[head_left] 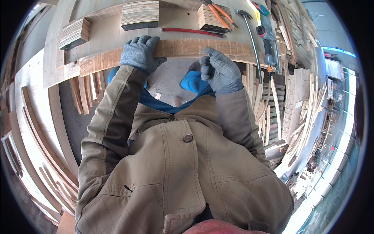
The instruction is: The person uses pliers to remove nails from a wooden plank, then uses a hammer to drive nails into the plank. The person handles multiple wooden planks and small wooden blocks on a workbench.
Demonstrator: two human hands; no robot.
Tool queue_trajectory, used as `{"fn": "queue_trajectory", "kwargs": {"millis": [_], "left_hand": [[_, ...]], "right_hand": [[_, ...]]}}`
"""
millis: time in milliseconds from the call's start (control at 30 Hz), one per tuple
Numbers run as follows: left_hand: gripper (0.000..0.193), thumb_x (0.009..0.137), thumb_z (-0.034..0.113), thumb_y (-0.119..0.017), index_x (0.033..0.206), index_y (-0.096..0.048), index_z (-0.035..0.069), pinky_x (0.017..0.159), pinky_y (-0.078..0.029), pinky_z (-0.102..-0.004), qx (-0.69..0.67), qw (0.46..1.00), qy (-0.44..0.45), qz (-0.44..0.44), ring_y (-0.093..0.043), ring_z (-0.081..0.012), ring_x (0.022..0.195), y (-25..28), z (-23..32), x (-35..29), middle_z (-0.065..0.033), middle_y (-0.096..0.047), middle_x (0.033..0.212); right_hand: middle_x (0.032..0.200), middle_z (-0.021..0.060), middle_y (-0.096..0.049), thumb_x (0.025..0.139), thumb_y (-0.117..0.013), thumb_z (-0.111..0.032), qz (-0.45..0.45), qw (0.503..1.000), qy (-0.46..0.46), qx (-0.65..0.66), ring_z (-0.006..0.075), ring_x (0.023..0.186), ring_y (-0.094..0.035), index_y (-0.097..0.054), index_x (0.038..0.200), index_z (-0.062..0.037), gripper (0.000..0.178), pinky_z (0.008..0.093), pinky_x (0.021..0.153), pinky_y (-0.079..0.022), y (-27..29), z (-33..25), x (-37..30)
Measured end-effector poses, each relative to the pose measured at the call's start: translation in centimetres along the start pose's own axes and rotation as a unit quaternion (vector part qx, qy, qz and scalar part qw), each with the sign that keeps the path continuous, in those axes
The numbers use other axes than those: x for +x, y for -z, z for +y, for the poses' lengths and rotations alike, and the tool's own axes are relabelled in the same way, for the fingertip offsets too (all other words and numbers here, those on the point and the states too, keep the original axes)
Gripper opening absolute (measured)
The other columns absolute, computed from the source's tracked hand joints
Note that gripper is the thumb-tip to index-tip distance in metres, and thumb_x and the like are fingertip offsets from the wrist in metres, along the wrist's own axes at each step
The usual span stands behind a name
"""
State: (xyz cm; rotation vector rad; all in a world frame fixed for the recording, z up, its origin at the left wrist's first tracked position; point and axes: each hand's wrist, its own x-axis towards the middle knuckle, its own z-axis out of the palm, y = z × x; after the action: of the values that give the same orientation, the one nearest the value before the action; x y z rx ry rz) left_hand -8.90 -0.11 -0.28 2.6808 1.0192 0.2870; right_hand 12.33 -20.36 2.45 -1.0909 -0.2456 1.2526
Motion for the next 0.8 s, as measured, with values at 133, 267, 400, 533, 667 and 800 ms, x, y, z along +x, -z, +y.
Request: {"fn": "queue_trajectory", "kwargs": {"millis": [133,267,400,533,667,800], "left_hand": [[0.075,0.076,0.052,-0.083,0.138,-0.06,0.017,0.11,-0.043,-0.0471,-0.002,1.0,0.001,-0.009,-0.057,-0.0327,0.128,0.0,0.0,0.2,-0.0099,-0.062,0.137],[0.072,0.077,0.053,-0.082,0.136,-0.061,0.017,0.109,-0.043,-0.0476,-0.002,1.0,-0.004,-0.004,-0.057,-0.0307,0.129,0.0,-0.5,-0.1,-0.0084,-0.063,0.135],[0.071,0.078,0.053,-0.081,0.135,-0.061,0.017,0.108,-0.044,-0.048,-0.007,1.0,-0.01,0.004,-0.057,-0.0299,0.128,0.0,-0.7,0.0,-0.0077,-0.064,0.132],[0.07,0.078,0.054,-0.08,0.135,-0.061,0.017,0.108,-0.044,-0.0485,-0.016,1.0,-0.014,0.0,-0.057,-0.0299,0.128,-0.1,-0.8,0.0,-0.0078,-0.064,0.13],[0.074,0.073,0.049,-0.085,0.135,-0.061,0.015,0.108,-0.045,-0.0477,-0.025,1.0,-0.015,0.003,-0.058,-0.0319,0.126,-0.1,-0.9,0.0,-0.0103,-0.063,0.133],[0.073,0.074,0.048,-0.085,0.135,-0.061,0.015,0.108,-0.045,-0.0481,-0.023,1.0,-0.019,0.008,-0.058,-0.0318,0.126,-0.2,-0.7,-0.1,-0.0103,-0.063,0.133]], "right_hand": [[0.1,0.0173,-0.072,0.103,-0.054,-0.003,0.025,0.983,-0.034,-0.178,0.0164,0.066,-0.065,-0.059,0.133,0.0013,0.031,0.0262,0.054,-0.053,-2.3,-0.8,-0.1],[0.093,0.014,-0.073,0.101,-0.057,-0.001,0.06,0.916,0.009,-0.397,0.011,0.063,-0.063,-0.06,0.124,-0.0005,0.024,0.0235,0.053,-0.051,-3.7,0.8,0.0],[0.08,0.0133,-0.072,0.096,-0.07,-0.009,0.084,0.846,0.01,-0.526,0.0125,0.062,-0.066,-0.067,0.108,-0.0007,0.015,0.0291,0.053,-0.053,-3.4,1.1,1.1],[0.077,0.0137,-0.072,0.091,-0.077,-0.016,0.107,0.783,0.094,-0.605,0.0187,0.067,-0.07,-0.071,0.099,-0.0027,0.017,0.0341,0.063,-0.057,-3.4,1.4,2.1],[0.081,0.0138,-0.074,0.092,-0.075,-0.017,0.085,0.763,0.175,-0.616,0.023,0.075,-0.073,-0.071,0.101,-0.0038,0.016,0.0358,0.071,-0.058,-3.6,1.0,2.4],[0.086,0.0147,-0.075,0.094,-0.071,-0.014,0.093,0.789,0.168,-0.584,0.0238,0.079,-0.075,-0.072,0.103,-0.0042,0.013,0.0366,0.073,-0.058,-3.9,1.3,3.2]]}}
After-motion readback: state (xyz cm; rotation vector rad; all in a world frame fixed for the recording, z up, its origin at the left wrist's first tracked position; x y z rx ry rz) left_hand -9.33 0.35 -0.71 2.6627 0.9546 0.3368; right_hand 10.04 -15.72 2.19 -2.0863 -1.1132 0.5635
